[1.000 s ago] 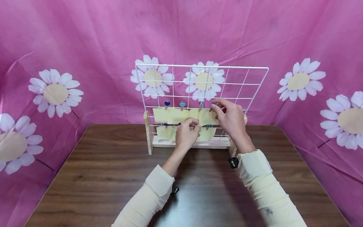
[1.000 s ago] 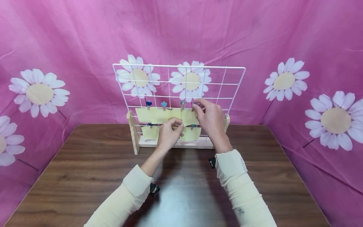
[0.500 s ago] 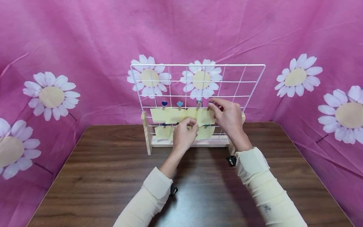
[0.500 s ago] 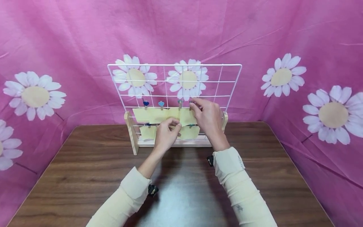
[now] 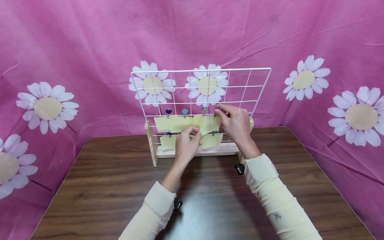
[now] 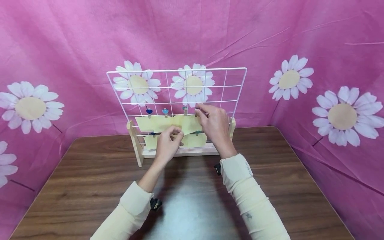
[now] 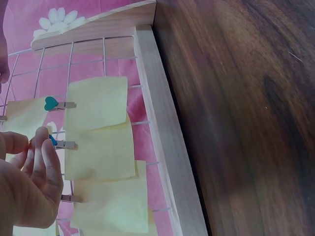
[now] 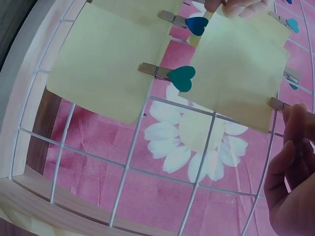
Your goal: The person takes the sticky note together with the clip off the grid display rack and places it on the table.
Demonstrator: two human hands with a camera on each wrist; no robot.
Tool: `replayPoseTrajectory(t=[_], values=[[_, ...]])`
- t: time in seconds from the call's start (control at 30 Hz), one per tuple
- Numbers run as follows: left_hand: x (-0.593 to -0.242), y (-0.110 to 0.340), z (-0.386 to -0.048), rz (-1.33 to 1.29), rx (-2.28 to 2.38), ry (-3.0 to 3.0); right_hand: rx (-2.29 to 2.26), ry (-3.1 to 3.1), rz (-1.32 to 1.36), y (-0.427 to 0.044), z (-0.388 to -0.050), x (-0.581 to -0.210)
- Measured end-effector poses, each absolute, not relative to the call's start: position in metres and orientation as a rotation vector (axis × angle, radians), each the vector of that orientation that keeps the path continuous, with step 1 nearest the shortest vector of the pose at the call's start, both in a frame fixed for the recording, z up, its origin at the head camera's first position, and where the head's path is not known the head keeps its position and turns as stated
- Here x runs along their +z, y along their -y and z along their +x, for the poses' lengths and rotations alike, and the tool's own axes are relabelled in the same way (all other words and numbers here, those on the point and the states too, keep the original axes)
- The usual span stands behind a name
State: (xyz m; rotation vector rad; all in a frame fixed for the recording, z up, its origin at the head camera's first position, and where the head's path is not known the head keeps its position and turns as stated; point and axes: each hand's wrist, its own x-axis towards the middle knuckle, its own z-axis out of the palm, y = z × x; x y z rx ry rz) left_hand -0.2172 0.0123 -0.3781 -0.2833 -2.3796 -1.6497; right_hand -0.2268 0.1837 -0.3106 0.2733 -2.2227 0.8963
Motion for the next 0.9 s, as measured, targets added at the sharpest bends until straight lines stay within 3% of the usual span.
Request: replayPoseTrajectory(t=[0.9], values=[[-0.380, 0.053, -0.196, -0.149, -1.769, 2.221, 1.208, 2.065, 0.237, -0.202, -0.211, -0.314]])
